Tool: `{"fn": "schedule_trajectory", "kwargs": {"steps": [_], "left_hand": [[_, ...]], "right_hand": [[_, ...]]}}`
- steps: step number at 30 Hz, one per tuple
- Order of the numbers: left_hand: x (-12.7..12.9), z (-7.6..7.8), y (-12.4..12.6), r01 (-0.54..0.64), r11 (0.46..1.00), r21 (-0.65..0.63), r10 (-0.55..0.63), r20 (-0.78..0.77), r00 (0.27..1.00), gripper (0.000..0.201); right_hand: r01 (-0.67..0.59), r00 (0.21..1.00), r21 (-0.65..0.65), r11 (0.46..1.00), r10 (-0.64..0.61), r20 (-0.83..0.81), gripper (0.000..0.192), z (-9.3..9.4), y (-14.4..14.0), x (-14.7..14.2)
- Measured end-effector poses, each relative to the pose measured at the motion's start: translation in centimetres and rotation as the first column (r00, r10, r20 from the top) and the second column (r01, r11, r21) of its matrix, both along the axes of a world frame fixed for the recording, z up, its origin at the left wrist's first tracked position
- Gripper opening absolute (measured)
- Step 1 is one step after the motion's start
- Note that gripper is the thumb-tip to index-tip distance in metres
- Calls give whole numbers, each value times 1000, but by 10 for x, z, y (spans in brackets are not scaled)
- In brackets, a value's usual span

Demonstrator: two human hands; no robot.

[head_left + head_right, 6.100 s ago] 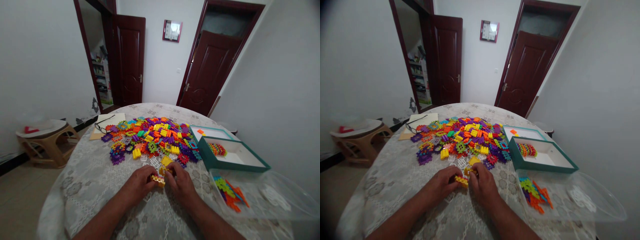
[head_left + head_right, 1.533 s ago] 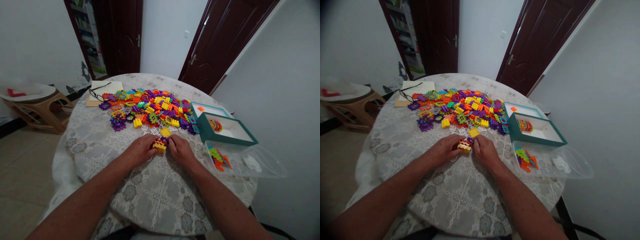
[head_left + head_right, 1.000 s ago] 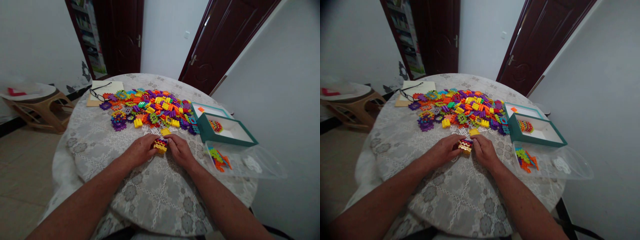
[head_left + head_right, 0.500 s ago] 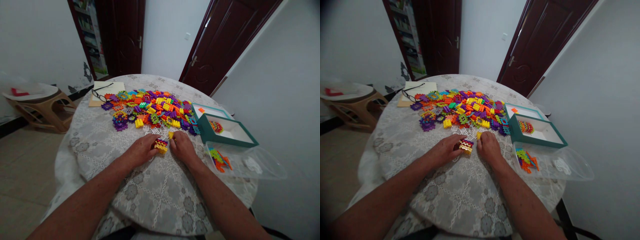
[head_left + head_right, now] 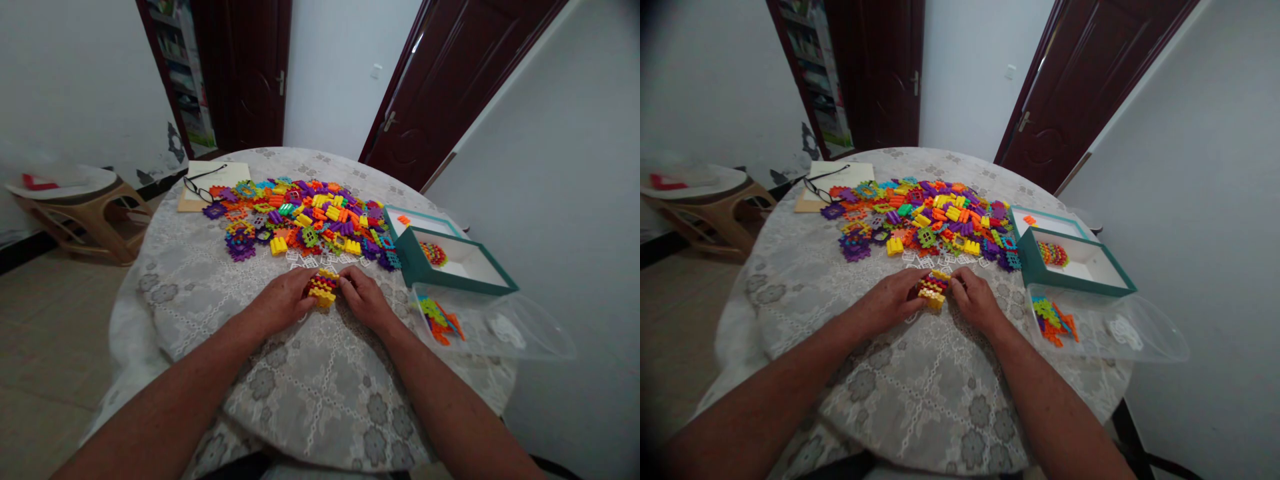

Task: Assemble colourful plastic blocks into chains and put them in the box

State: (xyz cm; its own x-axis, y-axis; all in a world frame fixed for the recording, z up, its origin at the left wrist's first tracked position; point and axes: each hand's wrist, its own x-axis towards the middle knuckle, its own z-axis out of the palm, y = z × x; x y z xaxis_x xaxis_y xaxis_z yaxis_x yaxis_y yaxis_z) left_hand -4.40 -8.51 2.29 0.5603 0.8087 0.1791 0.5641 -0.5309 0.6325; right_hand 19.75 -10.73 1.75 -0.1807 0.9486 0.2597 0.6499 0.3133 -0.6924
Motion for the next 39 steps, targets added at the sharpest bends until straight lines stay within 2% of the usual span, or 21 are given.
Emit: {"fn": "schedule_trajectory", "kwargs": {"steps": [4,12,16,20,24,31,36,39], "left_hand": [[1,-1,-1,-40,999,-4,40,-6,999,64],[1,-1,-2,-31,999,18,31,10,999,63],[0,-1,-1,-25,1000,-9,25,-10,1000,62],[0,-1,-1,-18,1000,-16,17,-34,999,61],[2,-3,-4,-12,1000,-1,12,-88,996,63],[5,-16,-11,10,998,55,-5,-91,996,72],[-4,-27,-1,88,993,84,-87,-9,996,71],[-8,-25,8,99,993,58,-99,-2,995,65]], "right_hand": [[-14,1000,-8,1000,14,-25,22,0,-1,-2],[-93,996,72,993,92,20,20,-1,-1,0],[-111,994,39,993,112,-14,31,7,-6,3],[-182,983,-39,983,181,-23,39,15,-12,0],[-131,991,-80,988,129,-24,46,11,-14,-9],[-120,991,-5,993,120,55,42,7,-14,-21],[-74,986,-10,997,75,151,34,10,-16,-35],[-54,976,-19,998,57,211,33,10,-15,-38]]}}
